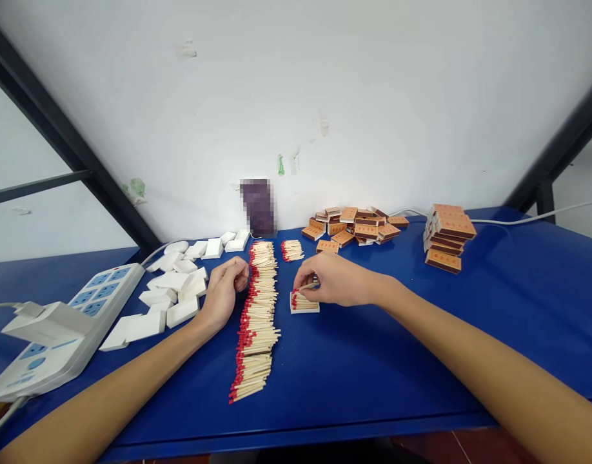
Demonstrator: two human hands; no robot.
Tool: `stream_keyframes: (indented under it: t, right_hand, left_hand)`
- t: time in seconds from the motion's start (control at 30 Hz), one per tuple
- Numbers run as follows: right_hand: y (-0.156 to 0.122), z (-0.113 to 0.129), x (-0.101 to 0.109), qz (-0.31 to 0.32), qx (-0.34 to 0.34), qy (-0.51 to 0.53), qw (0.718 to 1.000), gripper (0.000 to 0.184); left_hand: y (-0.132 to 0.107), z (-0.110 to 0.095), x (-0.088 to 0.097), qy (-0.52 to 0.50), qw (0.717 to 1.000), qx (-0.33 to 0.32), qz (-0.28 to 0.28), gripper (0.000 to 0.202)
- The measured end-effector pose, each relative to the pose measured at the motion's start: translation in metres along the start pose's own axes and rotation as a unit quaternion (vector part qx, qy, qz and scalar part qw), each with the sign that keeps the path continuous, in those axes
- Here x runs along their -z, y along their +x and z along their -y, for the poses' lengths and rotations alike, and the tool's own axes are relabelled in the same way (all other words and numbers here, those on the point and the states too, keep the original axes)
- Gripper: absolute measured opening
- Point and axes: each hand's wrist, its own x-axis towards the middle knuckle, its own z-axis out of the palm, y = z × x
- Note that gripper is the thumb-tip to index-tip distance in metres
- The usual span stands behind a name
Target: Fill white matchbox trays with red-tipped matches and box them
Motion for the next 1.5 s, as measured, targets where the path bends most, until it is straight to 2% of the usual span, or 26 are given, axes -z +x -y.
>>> stream_keyframes:
  t: [0.4,0.53,0.63,0.8,0.9,1.0,1.1,1.27,1.37,1.5]
  right_hand:
    - [-0.001,0.004,-0.007,0.011,0.031,-0.028,0.999,0.013]
    - [-0.001,0.001,-0.005,-0.022,0.032,-0.034,0.999,0.014]
    - [0.000,-0.006,0.001,-0.053,0.000,-0.076,0.996,0.018]
    - [0.003,-0.016,0.005,-0.075,-0.095,-0.100,0.988,0.028]
    - [0.004,-0.018,0.001,-0.060,-0.124,-0.088,0.987,0.046]
    - [0.006,-0.017,-0.005,-0.029,-0.134,-0.050,0.989,0.054]
    - [0.008,-0.016,-0.009,-0.006,-0.170,-0.006,0.985,0.051]
    - [0.011,-0.014,-0.011,0.018,-0.215,0.042,0.976,0.034]
    - [0.011,-0.016,-0.009,0.009,-0.195,0.033,0.980,0.030]
    - [0.007,-0.023,-0.005,-0.033,-0.132,-0.043,0.990,0.023]
  left_hand:
    - [-0.001,-0.004,0.000,0.009,1.000,-0.001,0.003,0.031]
    - [-0.001,-0.004,-0.001,0.012,1.000,-0.004,0.004,0.030]
    - [-0.001,-0.004,-0.001,0.014,1.000,-0.010,0.004,0.030]
    - [-0.002,-0.004,-0.001,0.009,1.000,-0.008,0.005,0.031]
    - [-0.002,-0.004,-0.002,0.010,1.000,-0.009,0.005,0.031]
    - [-0.002,-0.003,-0.001,0.014,1.000,-0.013,0.008,0.031]
    - [-0.002,-0.001,0.000,0.019,1.000,-0.015,0.010,0.032]
    - [-0.002,-0.001,0.000,0.014,1.000,-0.013,0.015,0.031]
    - [-0.002,-0.002,-0.001,0.012,1.000,-0.012,0.013,0.031]
    - [-0.002,-0.002,-0.001,0.015,1.000,-0.012,0.014,0.031]
